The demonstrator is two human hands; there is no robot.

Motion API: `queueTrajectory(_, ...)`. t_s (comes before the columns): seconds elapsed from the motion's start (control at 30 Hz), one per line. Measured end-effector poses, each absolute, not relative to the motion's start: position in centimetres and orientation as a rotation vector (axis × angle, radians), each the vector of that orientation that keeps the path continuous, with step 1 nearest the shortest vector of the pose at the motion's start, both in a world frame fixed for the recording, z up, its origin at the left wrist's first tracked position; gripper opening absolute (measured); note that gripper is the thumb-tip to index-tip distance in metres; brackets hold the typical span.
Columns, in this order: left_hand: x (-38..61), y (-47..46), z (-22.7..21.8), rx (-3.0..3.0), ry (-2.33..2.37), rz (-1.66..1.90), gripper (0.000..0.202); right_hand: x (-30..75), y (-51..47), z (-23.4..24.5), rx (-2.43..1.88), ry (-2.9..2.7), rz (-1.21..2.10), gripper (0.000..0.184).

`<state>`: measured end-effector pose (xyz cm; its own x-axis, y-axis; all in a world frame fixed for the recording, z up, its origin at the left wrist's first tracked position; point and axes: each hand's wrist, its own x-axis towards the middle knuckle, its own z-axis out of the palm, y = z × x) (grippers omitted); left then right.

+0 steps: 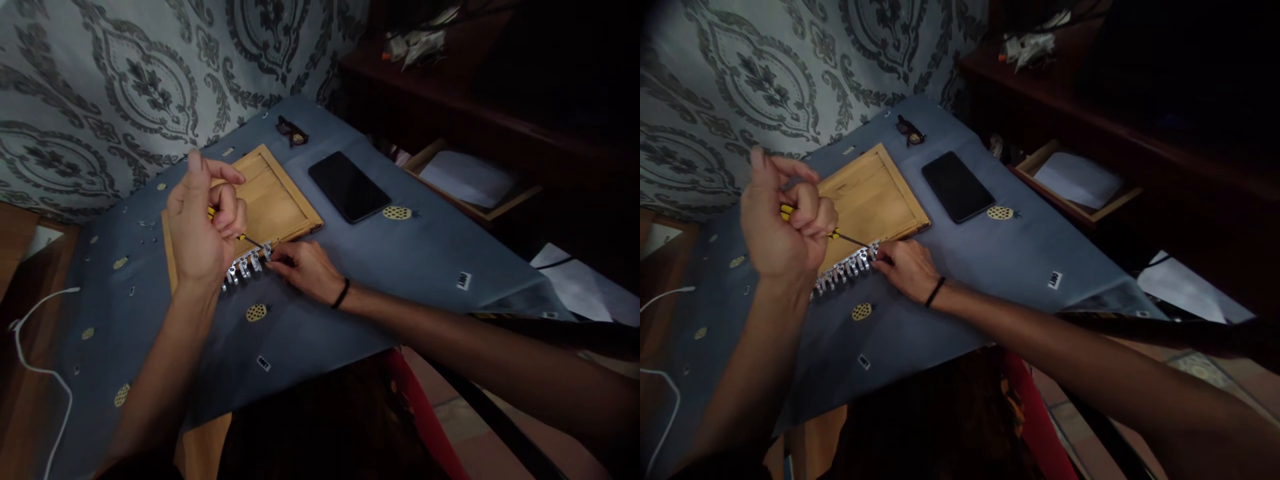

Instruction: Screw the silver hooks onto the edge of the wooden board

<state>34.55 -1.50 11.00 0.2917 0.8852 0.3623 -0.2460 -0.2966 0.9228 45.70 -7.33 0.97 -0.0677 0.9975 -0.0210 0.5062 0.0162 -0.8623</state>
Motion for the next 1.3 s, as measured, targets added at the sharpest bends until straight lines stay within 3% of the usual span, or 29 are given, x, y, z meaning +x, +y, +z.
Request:
queueTrajectory(0.6, 35.2, -1.0, 10.0, 1.343, 0.708, 1.284, 0.048, 45.6, -7.3, 0.9, -1.595, -1.672, 0.940, 0.008)
queueTrajectory(0.9, 34.9, -0.7, 9.3, 1.384, 0.586, 1.262, 0.024, 45.6, -7.2, 0.8, -1.591, -1.687, 0.921, 0.009)
queueTrajectory(1.3, 34.4, -0.5, 9.1, 1.458, 0.391, 1.132, 0.016, 45.6, -7.3, 0.8, -1.601, -1.677, 0.927, 0.010)
